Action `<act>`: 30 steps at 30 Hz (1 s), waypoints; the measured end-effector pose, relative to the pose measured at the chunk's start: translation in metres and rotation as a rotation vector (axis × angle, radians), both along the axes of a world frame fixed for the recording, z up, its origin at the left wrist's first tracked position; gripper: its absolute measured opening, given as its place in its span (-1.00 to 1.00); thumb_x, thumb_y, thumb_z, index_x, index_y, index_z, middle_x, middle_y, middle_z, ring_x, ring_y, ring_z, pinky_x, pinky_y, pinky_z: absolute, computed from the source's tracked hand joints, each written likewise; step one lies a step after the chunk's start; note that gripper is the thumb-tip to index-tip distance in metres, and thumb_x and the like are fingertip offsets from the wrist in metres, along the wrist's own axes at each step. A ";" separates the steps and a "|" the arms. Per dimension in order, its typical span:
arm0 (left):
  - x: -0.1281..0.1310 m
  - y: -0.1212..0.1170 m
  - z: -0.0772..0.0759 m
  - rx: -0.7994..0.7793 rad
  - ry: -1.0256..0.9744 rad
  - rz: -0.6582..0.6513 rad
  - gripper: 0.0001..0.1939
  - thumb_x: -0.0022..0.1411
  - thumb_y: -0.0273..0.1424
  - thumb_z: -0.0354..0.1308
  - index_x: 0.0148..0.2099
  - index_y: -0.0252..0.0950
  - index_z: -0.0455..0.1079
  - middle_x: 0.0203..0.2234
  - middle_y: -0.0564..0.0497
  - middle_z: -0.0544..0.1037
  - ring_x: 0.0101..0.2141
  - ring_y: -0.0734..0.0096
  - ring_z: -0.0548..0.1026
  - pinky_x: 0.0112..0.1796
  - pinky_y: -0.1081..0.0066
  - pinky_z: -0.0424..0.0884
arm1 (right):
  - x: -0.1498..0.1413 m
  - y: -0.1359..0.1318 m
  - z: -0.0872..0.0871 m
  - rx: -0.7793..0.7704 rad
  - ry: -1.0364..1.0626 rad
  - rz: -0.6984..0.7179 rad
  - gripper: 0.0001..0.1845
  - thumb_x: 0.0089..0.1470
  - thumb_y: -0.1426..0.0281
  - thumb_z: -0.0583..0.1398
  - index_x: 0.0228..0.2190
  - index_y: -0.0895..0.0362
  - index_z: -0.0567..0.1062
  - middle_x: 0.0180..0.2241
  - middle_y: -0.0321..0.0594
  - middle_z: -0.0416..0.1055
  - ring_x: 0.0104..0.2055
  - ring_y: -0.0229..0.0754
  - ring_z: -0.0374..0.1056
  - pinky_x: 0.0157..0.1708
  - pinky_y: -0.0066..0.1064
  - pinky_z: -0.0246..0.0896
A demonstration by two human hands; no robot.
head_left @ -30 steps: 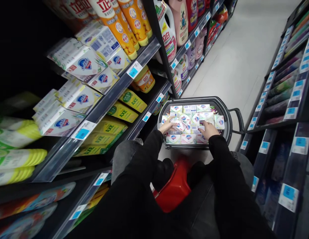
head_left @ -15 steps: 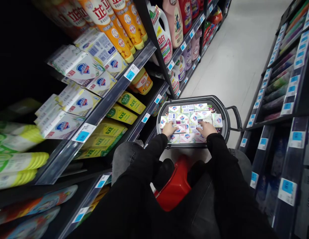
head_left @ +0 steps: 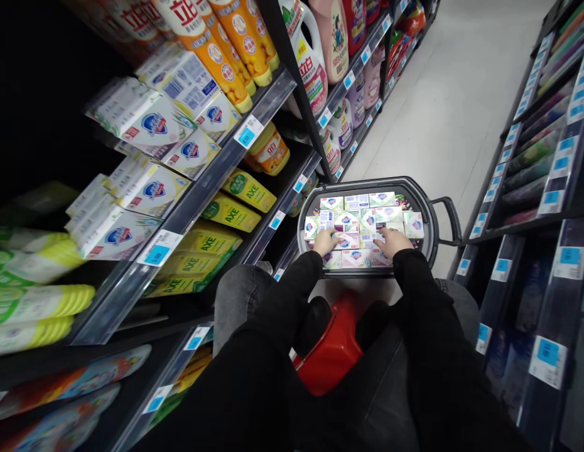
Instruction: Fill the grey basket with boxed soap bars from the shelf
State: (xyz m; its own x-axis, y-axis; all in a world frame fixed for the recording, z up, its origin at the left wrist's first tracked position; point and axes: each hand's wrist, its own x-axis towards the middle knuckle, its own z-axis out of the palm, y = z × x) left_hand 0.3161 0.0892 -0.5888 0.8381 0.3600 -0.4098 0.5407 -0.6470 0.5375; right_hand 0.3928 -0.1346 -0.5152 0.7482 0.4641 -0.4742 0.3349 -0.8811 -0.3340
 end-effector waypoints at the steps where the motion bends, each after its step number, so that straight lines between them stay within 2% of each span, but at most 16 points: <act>1: -0.001 0.000 0.000 -0.008 -0.009 -0.002 -0.65 0.14 -0.36 0.33 -0.01 -0.33 0.56 -0.07 -0.19 0.60 -0.01 0.06 0.51 0.06 0.24 0.37 | 0.000 0.000 0.000 -0.004 -0.002 0.001 -0.53 0.25 0.27 0.10 0.11 0.24 0.41 0.08 0.07 0.43 0.11 -0.01 0.34 0.02 -0.30 0.22; 8: -0.004 0.000 0.002 -0.032 -0.022 -0.011 -0.61 0.12 -0.39 0.34 0.02 -0.35 0.55 -0.05 -0.21 0.58 0.01 0.03 0.50 0.08 0.21 0.35 | 0.001 0.000 0.000 -0.015 0.017 0.005 -0.54 0.25 0.27 0.10 0.09 0.24 0.42 0.01 0.08 0.47 0.07 -0.01 0.36 -0.01 -0.30 0.22; 18: -0.005 -0.003 -0.003 -0.037 -0.036 -0.057 -0.58 0.15 -0.43 0.31 0.07 -0.39 0.50 -0.03 -0.22 0.56 0.05 0.08 0.46 0.11 0.24 0.32 | 0.001 0.000 0.000 -0.030 0.060 -0.003 -0.50 0.26 0.29 0.10 0.15 0.27 0.36 0.07 0.10 0.43 0.12 0.02 0.34 0.02 -0.26 0.21; 22: -0.005 -0.004 0.001 -0.025 -0.018 -0.084 -0.54 0.15 -0.41 0.29 0.12 -0.37 0.48 0.01 -0.23 0.49 0.07 0.07 0.42 0.13 0.25 0.29 | 0.001 -0.001 -0.003 -0.037 0.046 0.007 -0.51 0.25 0.28 0.10 0.13 0.26 0.39 0.04 0.11 0.45 0.11 0.01 0.35 0.02 -0.26 0.22; 24: -0.005 -0.005 0.006 0.022 -0.033 -0.140 -0.48 0.17 -0.37 0.28 0.19 -0.31 0.42 0.09 -0.24 0.42 0.11 0.03 0.36 0.16 0.20 0.23 | 0.000 -0.002 -0.006 -0.041 0.038 0.011 -0.51 0.25 0.27 0.10 0.12 0.26 0.40 0.04 0.11 0.45 0.10 0.01 0.36 0.02 -0.26 0.22; 26: -0.005 -0.006 0.011 0.084 -0.049 -0.266 -0.40 0.17 -0.30 0.27 0.26 -0.22 0.35 0.15 -0.22 0.35 0.16 -0.04 0.28 0.20 0.13 0.16 | 0.000 -0.001 -0.007 -0.040 0.029 0.017 -0.52 0.25 0.27 0.10 0.11 0.25 0.41 0.04 0.11 0.46 0.09 0.01 0.36 0.02 -0.27 0.22; 28: -0.005 -0.007 0.014 0.114 -0.041 -0.412 -0.30 0.11 -0.24 0.32 0.29 -0.17 0.30 0.20 -0.21 0.32 0.21 -0.12 0.19 0.22 0.05 0.07 | 0.001 -0.001 -0.008 -0.035 0.023 0.021 -0.53 0.24 0.27 0.11 0.09 0.25 0.43 0.02 0.11 0.47 0.08 0.01 0.37 0.02 -0.27 0.22; 30: -0.005 -0.010 0.014 0.088 -0.029 -0.502 -0.21 0.03 -0.22 0.38 0.30 -0.18 0.28 0.24 -0.23 0.28 0.25 -0.18 0.12 0.25 -0.02 -0.04 | 0.002 -0.001 -0.007 -0.030 0.022 0.019 -0.54 0.23 0.26 0.13 0.07 0.25 0.44 0.01 0.11 0.47 0.08 0.01 0.37 0.01 -0.27 0.22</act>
State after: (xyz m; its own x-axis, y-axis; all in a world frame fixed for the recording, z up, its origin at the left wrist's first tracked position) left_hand 0.3114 0.0788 -0.5752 0.9271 -0.0583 -0.3702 0.1370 -0.8666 0.4798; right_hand 0.3944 -0.1355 -0.5223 0.7286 0.4638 -0.5041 0.3446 -0.8842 -0.3154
